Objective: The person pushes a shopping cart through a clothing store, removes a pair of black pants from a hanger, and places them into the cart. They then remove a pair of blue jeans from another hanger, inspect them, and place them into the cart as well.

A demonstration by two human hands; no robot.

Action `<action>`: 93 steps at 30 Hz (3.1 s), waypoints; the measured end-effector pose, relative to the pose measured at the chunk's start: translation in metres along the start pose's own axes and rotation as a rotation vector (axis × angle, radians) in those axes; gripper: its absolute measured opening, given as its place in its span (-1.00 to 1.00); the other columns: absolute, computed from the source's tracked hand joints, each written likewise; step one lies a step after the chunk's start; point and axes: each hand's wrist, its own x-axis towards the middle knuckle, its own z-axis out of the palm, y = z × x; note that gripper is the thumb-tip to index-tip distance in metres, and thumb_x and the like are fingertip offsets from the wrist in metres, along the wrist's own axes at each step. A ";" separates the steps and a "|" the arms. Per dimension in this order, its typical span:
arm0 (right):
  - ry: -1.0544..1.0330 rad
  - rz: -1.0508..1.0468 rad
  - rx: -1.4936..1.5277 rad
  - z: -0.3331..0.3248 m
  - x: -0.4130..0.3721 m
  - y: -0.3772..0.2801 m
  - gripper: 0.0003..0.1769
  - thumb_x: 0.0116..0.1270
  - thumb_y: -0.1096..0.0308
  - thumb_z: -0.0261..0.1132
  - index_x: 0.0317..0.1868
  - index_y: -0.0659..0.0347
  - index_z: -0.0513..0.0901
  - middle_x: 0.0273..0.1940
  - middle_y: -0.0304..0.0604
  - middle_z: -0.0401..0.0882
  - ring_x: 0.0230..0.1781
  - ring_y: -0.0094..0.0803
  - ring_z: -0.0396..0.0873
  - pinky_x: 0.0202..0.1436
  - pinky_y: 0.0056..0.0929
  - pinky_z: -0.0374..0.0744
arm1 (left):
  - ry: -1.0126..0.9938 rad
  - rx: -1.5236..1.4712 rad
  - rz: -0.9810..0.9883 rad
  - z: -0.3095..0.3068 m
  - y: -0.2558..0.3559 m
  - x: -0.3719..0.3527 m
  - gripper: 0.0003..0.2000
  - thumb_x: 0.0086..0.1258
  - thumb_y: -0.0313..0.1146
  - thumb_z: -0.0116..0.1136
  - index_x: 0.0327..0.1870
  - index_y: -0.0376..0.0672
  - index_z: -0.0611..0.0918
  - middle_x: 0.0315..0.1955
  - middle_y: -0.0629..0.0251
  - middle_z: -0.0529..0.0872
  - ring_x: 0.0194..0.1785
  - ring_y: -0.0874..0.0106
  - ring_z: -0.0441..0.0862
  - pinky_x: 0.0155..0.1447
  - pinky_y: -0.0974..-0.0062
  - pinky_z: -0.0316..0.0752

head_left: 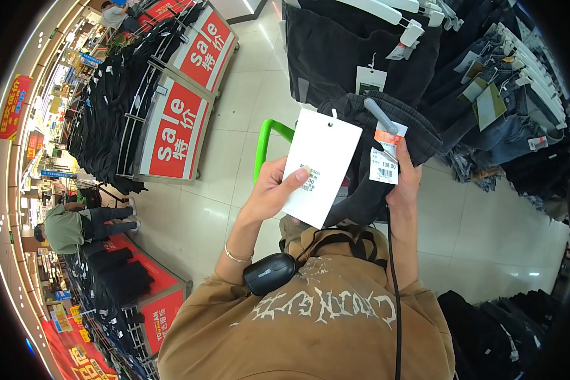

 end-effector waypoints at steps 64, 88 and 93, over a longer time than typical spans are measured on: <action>0.034 0.052 -0.063 0.007 0.000 0.010 -0.64 0.36 0.27 0.13 0.07 0.31 0.43 -0.14 -0.10 0.59 -0.21 -0.43 0.64 -0.17 -0.48 0.64 | 0.058 0.604 0.329 0.003 -0.016 0.019 -0.68 0.38 -0.49 -0.13 0.11 -0.42 0.44 -0.14 0.03 0.60 -0.36 0.35 0.52 -0.21 0.51 0.43; 0.017 0.033 -0.022 0.014 -0.005 0.011 -0.65 0.32 0.40 0.18 0.09 0.31 0.45 -0.04 -0.14 0.56 -0.07 -0.46 0.55 0.02 -0.48 0.51 | 0.137 -0.402 0.239 -0.005 -0.013 0.012 -0.69 0.37 -0.33 -0.05 -0.02 -0.40 0.44 -0.30 -0.10 0.62 -0.38 0.19 0.66 -0.46 0.39 0.61; -0.001 0.008 -0.045 0.019 -0.005 0.003 -0.65 0.35 0.35 0.12 0.09 0.32 0.42 -0.11 -0.08 0.59 -0.19 -0.43 0.63 -0.17 -0.48 0.63 | 0.071 -0.540 0.260 -0.009 -0.015 0.013 -0.73 0.44 -0.39 -0.17 0.00 -0.42 0.40 -0.32 -0.17 0.61 -0.37 0.10 0.66 -0.40 0.29 0.66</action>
